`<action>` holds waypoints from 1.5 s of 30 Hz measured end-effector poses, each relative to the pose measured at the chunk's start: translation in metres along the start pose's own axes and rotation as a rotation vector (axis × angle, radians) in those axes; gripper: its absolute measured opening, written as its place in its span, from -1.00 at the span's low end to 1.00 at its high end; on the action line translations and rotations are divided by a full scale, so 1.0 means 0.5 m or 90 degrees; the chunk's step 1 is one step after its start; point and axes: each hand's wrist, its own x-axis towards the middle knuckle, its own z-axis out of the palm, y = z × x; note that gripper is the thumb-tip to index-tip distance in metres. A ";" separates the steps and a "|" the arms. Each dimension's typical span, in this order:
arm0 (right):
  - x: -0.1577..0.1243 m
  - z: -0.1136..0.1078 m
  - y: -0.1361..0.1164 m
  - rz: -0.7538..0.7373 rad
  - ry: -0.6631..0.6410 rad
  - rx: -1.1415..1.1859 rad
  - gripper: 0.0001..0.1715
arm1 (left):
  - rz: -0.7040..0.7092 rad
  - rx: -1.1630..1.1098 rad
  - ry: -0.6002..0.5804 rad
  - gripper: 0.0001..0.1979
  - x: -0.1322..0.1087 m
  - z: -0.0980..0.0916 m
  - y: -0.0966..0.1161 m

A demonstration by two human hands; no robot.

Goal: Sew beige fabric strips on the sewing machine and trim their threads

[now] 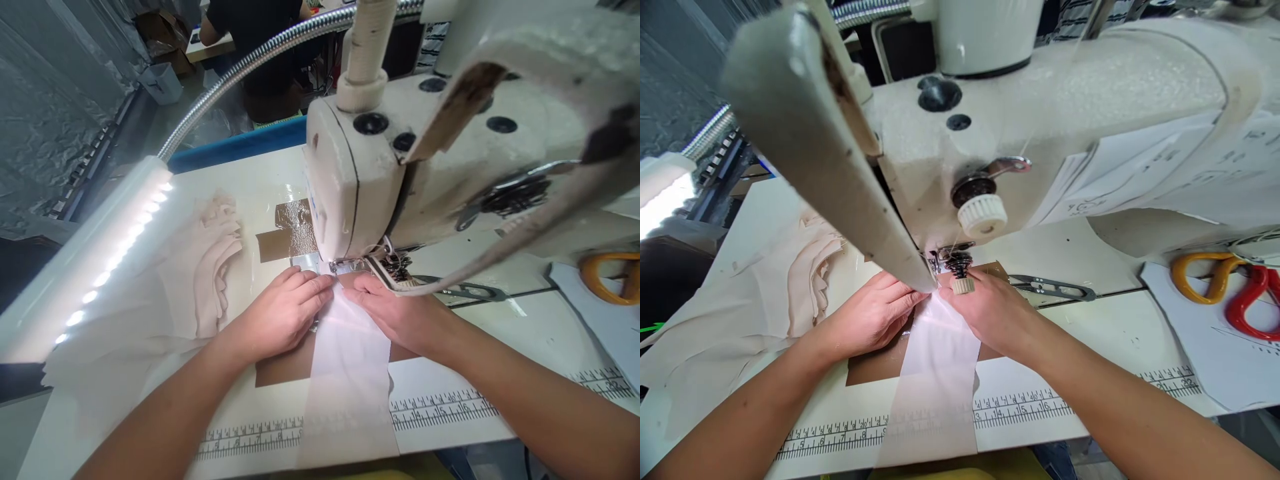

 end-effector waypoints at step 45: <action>-0.001 0.003 -0.025 0.053 0.036 -0.087 -0.68 | 0.011 0.023 -0.003 -0.73 0.000 -0.006 -0.012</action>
